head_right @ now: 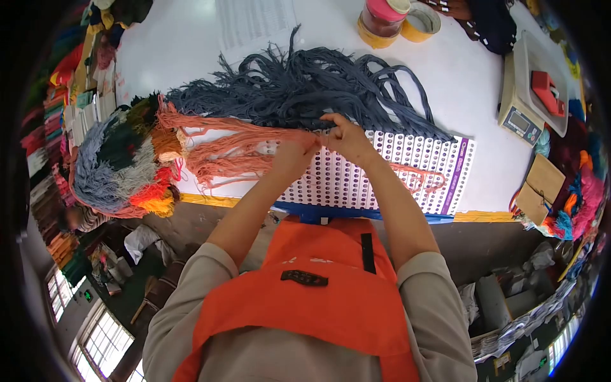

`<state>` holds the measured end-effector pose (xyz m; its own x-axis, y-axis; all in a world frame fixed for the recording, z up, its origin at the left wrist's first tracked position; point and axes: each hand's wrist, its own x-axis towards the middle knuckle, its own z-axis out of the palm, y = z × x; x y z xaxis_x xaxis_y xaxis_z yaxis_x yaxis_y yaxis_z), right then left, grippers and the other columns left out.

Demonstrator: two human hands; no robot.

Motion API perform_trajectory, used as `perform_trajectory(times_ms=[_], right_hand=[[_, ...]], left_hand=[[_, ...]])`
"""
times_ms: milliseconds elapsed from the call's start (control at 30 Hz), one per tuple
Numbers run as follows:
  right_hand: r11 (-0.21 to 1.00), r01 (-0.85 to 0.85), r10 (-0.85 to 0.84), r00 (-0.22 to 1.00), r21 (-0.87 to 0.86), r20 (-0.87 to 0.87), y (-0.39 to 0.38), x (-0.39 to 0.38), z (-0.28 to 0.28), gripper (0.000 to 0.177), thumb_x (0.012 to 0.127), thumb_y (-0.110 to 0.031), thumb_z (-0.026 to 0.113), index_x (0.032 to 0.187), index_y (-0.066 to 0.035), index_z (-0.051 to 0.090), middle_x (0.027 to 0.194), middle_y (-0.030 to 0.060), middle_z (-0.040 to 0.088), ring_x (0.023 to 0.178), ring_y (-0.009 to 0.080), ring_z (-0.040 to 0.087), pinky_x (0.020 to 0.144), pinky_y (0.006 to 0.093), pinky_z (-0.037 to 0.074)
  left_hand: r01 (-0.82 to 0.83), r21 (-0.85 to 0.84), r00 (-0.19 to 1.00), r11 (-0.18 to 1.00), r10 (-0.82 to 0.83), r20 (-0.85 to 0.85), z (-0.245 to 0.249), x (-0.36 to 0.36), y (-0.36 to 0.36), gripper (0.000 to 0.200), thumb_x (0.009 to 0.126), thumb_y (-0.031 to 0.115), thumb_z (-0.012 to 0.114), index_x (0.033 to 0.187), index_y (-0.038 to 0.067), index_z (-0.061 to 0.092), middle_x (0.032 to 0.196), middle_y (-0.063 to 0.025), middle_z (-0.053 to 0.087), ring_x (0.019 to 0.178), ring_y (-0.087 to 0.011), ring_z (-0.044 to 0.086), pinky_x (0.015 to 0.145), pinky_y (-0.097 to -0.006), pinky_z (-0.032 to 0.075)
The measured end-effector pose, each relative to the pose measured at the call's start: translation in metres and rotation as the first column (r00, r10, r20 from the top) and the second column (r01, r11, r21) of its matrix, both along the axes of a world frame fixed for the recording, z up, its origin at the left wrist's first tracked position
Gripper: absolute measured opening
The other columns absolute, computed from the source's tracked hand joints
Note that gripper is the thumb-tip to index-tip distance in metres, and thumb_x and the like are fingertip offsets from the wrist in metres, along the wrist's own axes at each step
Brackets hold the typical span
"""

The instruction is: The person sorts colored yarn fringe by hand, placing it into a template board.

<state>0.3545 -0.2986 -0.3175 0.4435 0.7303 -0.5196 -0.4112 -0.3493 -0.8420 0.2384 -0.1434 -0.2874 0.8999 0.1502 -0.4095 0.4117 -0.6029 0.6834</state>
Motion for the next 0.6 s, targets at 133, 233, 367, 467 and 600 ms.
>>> perform_trajectory(times_ms=[133, 233, 367, 467, 600], right_hand=[[0.976, 0.02, 0.011, 0.99, -0.218, 0.143, 0.015, -0.002, 0.014, 0.034, 0.092, -0.022, 0.065, 0.119, -0.006, 0.054, 0.072, 0.012, 0.067, 0.065, 0.0175, 0.064, 0.064, 0.032, 0.048], [0.95, 0.031, 0.063, 0.956, -0.311, 0.288, 0.021, -0.005, 0.01, 0.029, 0.093, -0.029, 0.059, 0.112, -0.007, 0.057, 0.072, 0.0181, 0.066, 0.068, 0.032, 0.067, 0.066, 0.04, 0.049], [0.941, 0.044, 0.079, 0.935, -0.337, 0.345, 0.022, -0.009, 0.007, 0.029, 0.093, -0.029, 0.059, 0.113, -0.008, 0.057, 0.075, 0.0174, 0.067, 0.071, 0.0323, 0.067, 0.067, 0.0406, 0.05], [0.954, 0.069, 0.077, 0.886, -0.293, 0.458, 0.019, -0.019, 0.013, 0.033, 0.094, -0.026, 0.058, 0.121, -0.01, 0.052, 0.077, 0.0126, 0.068, 0.073, 0.0325, 0.067, 0.066, 0.042, 0.05], [0.969, 0.103, 0.097, 0.674, -0.224, 0.732, 0.011, -0.061, 0.025, 0.036, 0.088, -0.018, 0.064, 0.12, -0.011, 0.049, 0.091, 0.009, 0.066, 0.075, 0.0317, 0.067, 0.064, 0.0416, 0.051]], left_hand=[[-0.567, -0.104, 0.795, 0.817, 0.509, -0.33, 0.061, -0.009, 0.055, 0.028, 0.092, 0.03, 0.056, 0.08, 0.006, 0.064, 0.061, -0.0025, 0.055, 0.052, -0.0137, 0.053, 0.048, -0.0301, 0.042], [-0.731, -0.661, 0.597, 0.17, 0.629, -0.498, 0.097, -0.049, 0.151, 0.021, 0.093, 0.021, 0.056, 0.073, 0.017, 0.053, 0.061, 0.0067, 0.043, 0.045, -0.0028, 0.032, 0.037, -0.0195, 0.023], [-0.622, -0.783, 0.353, 0.005, 0.895, -0.274, 0.12, -0.09, 0.246, 0.015, 0.097, 0.021, 0.053, 0.085, 0.013, 0.056, 0.07, 0.0003, 0.058, 0.042, -0.0046, 0.029, 0.037, -0.02, 0.027], [-0.848, -0.498, 0.212, 0.181, 0.977, -0.005, 0.144, -0.08, 0.222, 0.02, 0.096, 0.023, 0.055, 0.1, 0.005, 0.062, 0.085, -0.0106, 0.07, 0.044, -0.0061, 0.034, 0.041, -0.0235, 0.033], [-0.745, -0.562, 0.517, 0.36, 0.844, -0.144, 0.133, -0.108, 0.199, 0.025, 0.096, 0.021, 0.058, 0.112, 0.002, 0.062, 0.079, -0.0058, 0.067, 0.046, -0.0052, 0.039, 0.042, -0.0221, 0.03]])
